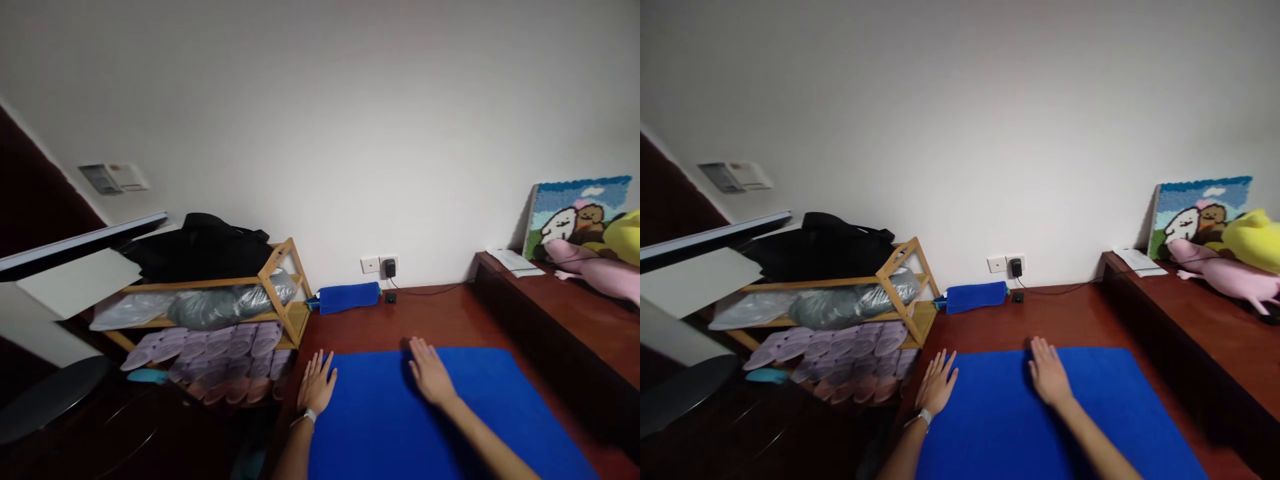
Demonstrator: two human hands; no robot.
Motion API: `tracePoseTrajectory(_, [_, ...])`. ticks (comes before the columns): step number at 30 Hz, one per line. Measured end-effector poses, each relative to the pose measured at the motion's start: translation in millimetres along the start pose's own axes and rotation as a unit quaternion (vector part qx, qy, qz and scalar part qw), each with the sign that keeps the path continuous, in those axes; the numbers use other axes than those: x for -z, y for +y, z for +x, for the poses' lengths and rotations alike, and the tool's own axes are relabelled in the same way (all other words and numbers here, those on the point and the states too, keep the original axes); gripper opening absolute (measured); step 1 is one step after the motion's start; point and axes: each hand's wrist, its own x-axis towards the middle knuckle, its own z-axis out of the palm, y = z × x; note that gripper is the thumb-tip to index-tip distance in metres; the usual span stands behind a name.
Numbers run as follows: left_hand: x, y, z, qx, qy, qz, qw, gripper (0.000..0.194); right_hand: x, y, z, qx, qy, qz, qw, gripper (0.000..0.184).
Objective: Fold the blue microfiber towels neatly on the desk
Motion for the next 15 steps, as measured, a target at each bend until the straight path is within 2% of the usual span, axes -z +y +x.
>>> tracePoseTrajectory(2, [0.6,0,-1,0.001,0.002,-0.004,1.0,0.057,-16,-62,7,0.07,-0.042,0.045,0.996,0.067])
tracePoseTrajectory(4, [0.8,0,-1,0.002,0.0,-0.008,1.0,0.057,-28,-104,13,0.094,-0.086,0.067,0.99,0.068])
tracePoseTrajectory(5, [0.6,0,-2,0.003,0.0,-0.01,1.0,0.057,-32,-115,15,0.092,-0.104,0.07,0.988,0.07])
tracePoseTrajectory(7, [-0.4,-1,-2,0.005,0.005,-0.011,1.0,0.057,-35,-119,18,0.073,-0.126,0.065,0.987,0.074])
tracePoseTrajectory(9, [-1.9,-2,-2,0.003,0.013,-0.01,1.0,0.056,-35,-102,18,0.05,-0.126,0.056,0.989,0.075])
tracePoseTrajectory(11, [-3.2,-3,-1,0.003,0.016,-0.009,1.0,0.055,-32,-67,13,0.029,-0.106,0.044,0.993,0.074])
tracePoseTrajectory(15, [-3.4,-3,1,0.007,0.012,-0.011,1.0,0.056,-16,38,-11,-0.037,-0.051,-0.009,0.998,0.071])
